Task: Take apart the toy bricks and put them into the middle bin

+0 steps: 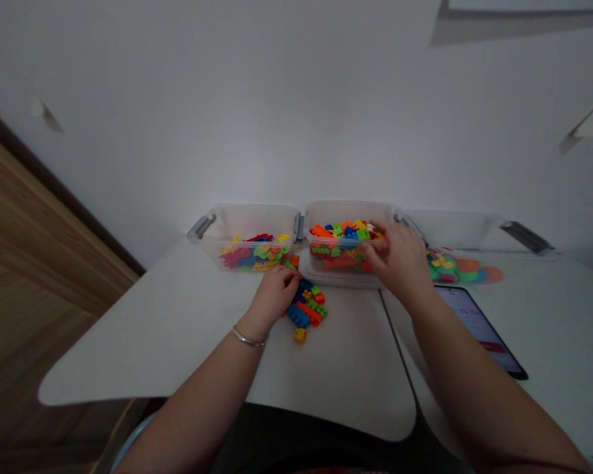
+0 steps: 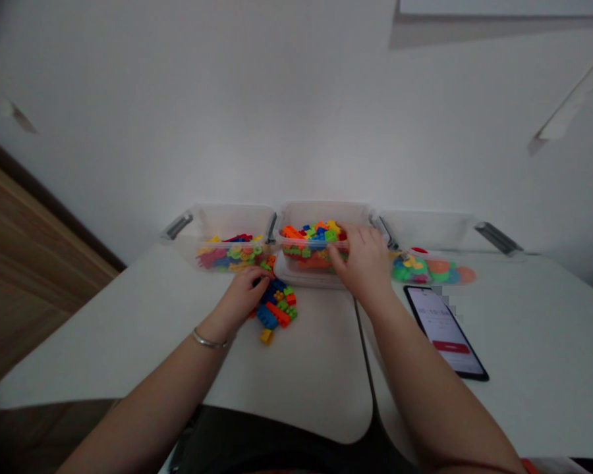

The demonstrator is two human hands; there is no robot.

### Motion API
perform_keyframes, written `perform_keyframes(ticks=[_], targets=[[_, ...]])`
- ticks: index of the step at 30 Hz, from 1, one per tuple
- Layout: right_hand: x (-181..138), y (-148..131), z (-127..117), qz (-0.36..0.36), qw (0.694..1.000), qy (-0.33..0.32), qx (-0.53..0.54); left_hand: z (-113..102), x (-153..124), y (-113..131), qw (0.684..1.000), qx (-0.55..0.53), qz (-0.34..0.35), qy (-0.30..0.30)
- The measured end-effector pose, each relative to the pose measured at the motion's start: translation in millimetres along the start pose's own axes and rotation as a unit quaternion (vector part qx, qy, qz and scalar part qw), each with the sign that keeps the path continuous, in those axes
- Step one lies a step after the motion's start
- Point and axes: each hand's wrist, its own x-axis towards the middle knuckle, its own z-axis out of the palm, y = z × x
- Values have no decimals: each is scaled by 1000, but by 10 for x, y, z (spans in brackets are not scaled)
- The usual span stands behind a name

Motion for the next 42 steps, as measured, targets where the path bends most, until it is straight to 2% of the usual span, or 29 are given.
perform_keyframes(ticks=[3, 6, 9, 12, 15, 20, 23, 28, 42], targets=[[-21, -87, -23, -62, 996, 16, 66, 15, -1, 2, 1000, 1, 1, 4], [-57, -209, -19, -133, 983, -21, 126, 24, 3, 12, 1000, 3, 1, 3], [-100, -308, 12, -159, 975, -63, 143, 22, 7, 23, 1000, 5, -3, -2], [-151, -344, 68, -172, 959, -177, 140, 21, 9, 24, 1000, 6, -4, -1], [-203, -346, 142, -173, 928, -311, 116, 23, 11, 18, 1000, 5, -1, 0], [-268, -380, 263, -179, 893, -403, 95, 38, 15, 16, 1000, 8, 4, 6], [-294, -406, 306, -177, 886, -415, 103, 49, 16, 16, 1000, 9, 4, 8], [-324, -418, 326, -175, 894, -397, 109, 39, 13, 21, 1000, 7, 5, 5], [-292, -488, 229, -184, 906, -374, 70, 24, 19, 39, 1000, 8, 4, 1]])
